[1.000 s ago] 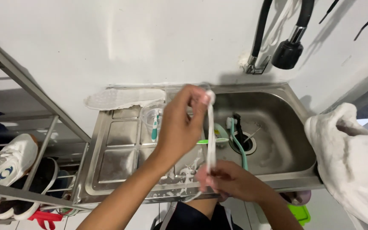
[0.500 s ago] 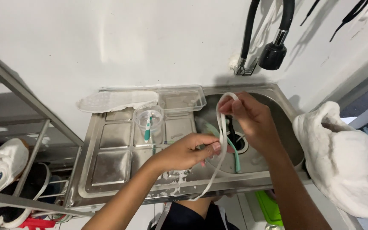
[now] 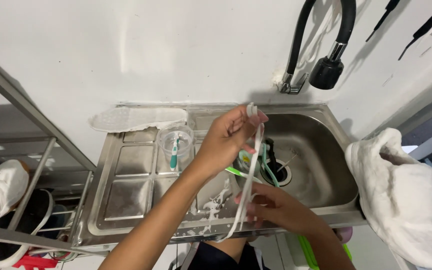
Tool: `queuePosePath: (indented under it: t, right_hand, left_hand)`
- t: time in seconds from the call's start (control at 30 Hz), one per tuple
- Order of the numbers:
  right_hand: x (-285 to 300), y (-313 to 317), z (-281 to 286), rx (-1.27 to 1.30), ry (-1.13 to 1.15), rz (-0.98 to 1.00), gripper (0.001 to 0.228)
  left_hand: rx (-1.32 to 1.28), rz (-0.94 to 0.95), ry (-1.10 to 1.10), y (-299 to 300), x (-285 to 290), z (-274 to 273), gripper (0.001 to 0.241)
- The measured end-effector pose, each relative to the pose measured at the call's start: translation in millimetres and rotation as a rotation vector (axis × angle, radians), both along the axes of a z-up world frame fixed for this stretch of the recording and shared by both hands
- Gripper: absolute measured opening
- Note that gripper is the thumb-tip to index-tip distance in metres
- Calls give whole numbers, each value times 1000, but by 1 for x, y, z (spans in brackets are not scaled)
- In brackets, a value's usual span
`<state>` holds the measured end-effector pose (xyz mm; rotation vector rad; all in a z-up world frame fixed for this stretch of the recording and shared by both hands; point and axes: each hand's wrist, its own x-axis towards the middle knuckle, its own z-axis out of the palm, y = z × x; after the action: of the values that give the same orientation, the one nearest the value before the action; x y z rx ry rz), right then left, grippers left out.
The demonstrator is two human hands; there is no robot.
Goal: The person scrubs a white shoe lace with a toothbrush over a stainless steel sink. They repeatedly scrub the lace, rinse it under running water, and wring it out to remove excess water.
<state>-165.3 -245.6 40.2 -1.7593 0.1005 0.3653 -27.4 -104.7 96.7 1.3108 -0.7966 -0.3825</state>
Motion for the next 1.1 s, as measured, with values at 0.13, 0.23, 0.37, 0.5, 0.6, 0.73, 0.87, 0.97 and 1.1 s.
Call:
queuePosePath:
  t: [0.13, 0.23, 0.37, 0.5, 0.6, 0.73, 0.87, 0.97, 1.1]
  right_hand:
    - [4, -20, -5, 4, -166, -45, 11]
    - [8, -20, 27, -12, -132, -417, 25]
    - [34, -34, 8, 26, -327, -414, 18]
    - [39, 5, -9, -148, -20, -215, 19]
    - [29, 16, -39, 235, -103, 15, 47]
    - [13, 1, -33, 365, -67, 31, 39]
    - [5, -52, -26, 144, -129, -178, 30]
    - [6, -80, 12, -157, -82, -338, 15]
    - [18, -95, 27, -409, -198, -249, 17]
  left_hand:
    - [47, 22, -79, 5, 11, -9, 16]
    - [166, -9, -232, 11, 15, -27, 21]
    - [249, -51, -387, 12, 12, -40, 14]
    - [187, 59, -270, 20, 11, -11, 21]
    - [199, 107, -9, 16, 10, -1, 27]
    - [4, 116, -64, 17, 32, -20, 19]
    - [-79, 188, 258, 30, 32, -6, 28]
    - [-125, 100, 237, 55, 20, -8, 29]
    - [-42, 98, 111, 113, -2, -27, 20]
